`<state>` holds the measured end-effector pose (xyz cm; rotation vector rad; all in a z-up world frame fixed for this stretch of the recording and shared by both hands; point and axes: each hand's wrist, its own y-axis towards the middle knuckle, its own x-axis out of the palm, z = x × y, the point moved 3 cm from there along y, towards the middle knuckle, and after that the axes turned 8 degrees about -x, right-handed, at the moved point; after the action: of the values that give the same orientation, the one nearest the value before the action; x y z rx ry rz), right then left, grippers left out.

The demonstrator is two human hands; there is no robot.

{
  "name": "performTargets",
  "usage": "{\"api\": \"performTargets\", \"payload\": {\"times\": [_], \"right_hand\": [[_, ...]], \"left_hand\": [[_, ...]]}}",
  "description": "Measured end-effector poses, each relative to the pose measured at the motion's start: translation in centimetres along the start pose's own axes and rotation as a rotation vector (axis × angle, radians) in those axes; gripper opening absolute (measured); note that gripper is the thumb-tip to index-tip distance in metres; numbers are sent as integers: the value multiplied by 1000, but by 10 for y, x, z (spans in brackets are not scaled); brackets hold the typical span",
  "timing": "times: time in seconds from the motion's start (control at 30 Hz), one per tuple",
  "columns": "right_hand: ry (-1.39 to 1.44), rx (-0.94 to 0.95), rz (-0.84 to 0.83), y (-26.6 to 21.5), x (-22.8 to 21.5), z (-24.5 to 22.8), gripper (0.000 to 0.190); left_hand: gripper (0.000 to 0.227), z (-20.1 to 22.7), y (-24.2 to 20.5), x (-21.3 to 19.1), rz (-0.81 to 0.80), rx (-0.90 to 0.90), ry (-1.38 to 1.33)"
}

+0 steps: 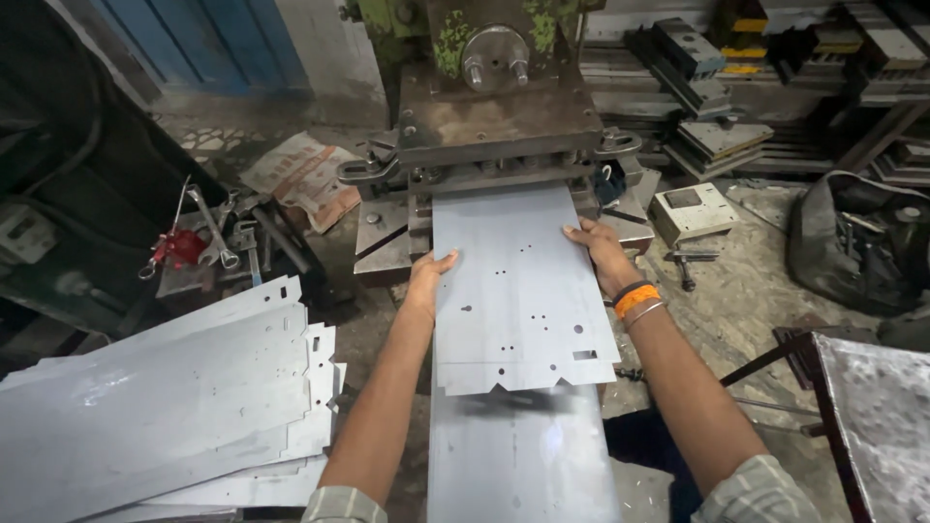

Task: Feeding metal sheets into an industrial stamping machine for processing and stacking the finished parts.

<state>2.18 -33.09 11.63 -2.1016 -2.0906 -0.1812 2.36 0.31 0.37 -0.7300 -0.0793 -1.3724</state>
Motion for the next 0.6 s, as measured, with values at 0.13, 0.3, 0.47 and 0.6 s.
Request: {"api": "performTargets", "payload": {"times": [0.13, 0.3, 0.47, 0.6], "right_hand": [[-45, -74, -2, 49, -33, 54, 38], [-94, -52, 5, 97, -71, 108, 37], [-144, -54, 24, 90, -62, 95, 42], [-156, -34, 23, 81, -56, 89, 44]], "left_hand": [[62, -12, 25, -12, -8, 4, -26], [58, -4, 7, -5, 5, 25, -5], [58, -1, 8, -3, 31, 28, 20], [59, 0, 3, -1, 38, 29, 23]]}}
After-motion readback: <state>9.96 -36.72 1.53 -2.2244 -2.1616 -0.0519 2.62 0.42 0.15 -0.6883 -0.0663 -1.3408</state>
